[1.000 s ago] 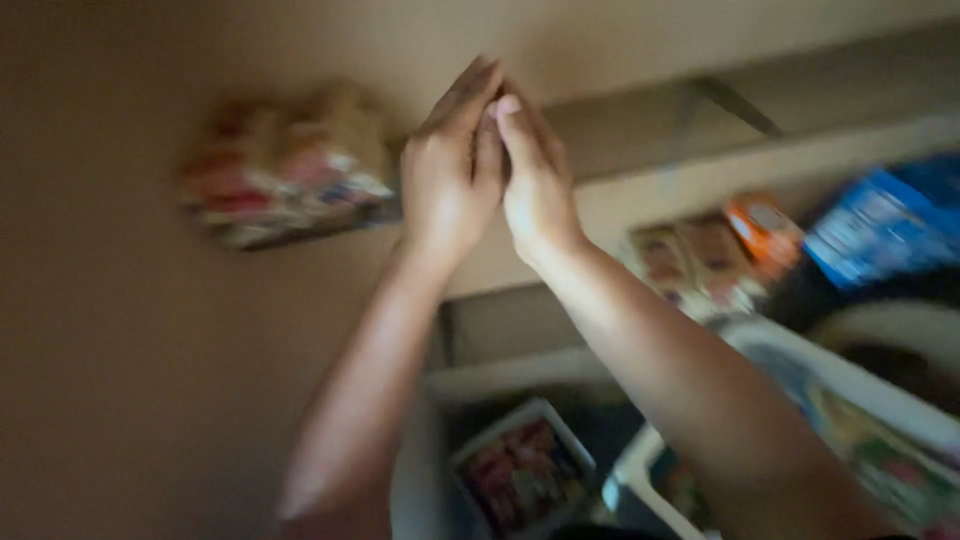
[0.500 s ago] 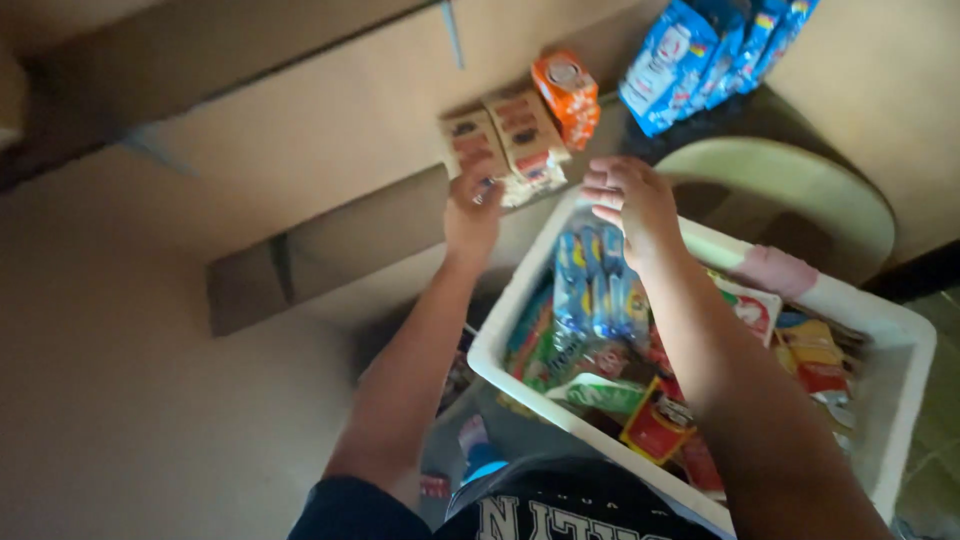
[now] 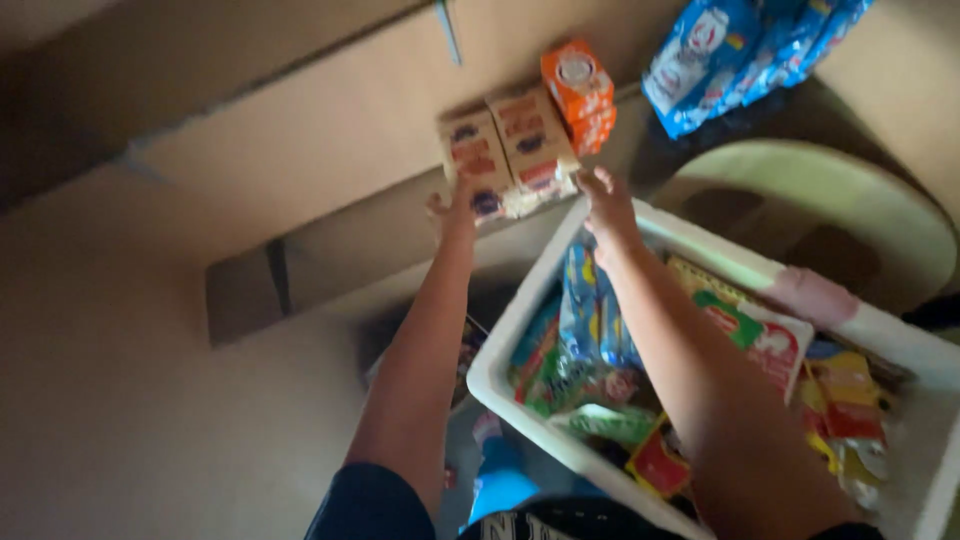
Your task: Organize various grocery packets and pouches from a bin onto storage shelves.
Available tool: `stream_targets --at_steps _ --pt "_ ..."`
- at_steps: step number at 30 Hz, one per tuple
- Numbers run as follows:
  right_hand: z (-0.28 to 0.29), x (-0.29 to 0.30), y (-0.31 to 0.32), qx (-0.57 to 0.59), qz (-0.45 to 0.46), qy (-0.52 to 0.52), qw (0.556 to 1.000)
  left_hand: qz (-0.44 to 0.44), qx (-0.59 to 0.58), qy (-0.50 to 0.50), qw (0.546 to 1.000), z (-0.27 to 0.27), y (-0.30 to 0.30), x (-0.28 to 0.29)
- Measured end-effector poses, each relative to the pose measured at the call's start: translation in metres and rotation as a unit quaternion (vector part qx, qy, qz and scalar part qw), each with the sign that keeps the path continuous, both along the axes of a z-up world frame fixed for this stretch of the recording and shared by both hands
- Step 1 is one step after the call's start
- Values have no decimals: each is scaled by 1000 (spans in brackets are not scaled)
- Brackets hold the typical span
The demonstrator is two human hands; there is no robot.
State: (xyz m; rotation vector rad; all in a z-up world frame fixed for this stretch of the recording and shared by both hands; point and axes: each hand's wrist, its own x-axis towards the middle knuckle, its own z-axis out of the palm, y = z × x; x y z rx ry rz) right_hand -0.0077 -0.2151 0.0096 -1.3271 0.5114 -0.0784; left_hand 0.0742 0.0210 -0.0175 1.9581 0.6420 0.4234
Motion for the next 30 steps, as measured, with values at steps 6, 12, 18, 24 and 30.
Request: stream_targets --at_steps 6,12,18,24,30 --pt "-6 20 38 54 -1 13 998 -245 -341 31 907 36 3 3" --pt "29 -22 91 113 -143 30 983 -296 -406 70 862 71 10 4" --pt "-15 -11 120 254 -45 110 960 -243 -245 221 912 109 8 -21" --pt "-25 -13 125 306 -16 69 949 -313 -311 184 878 52 37 -19" --pt "-15 -37 125 324 7 43 945 -242 -337 204 886 41 61 -41"
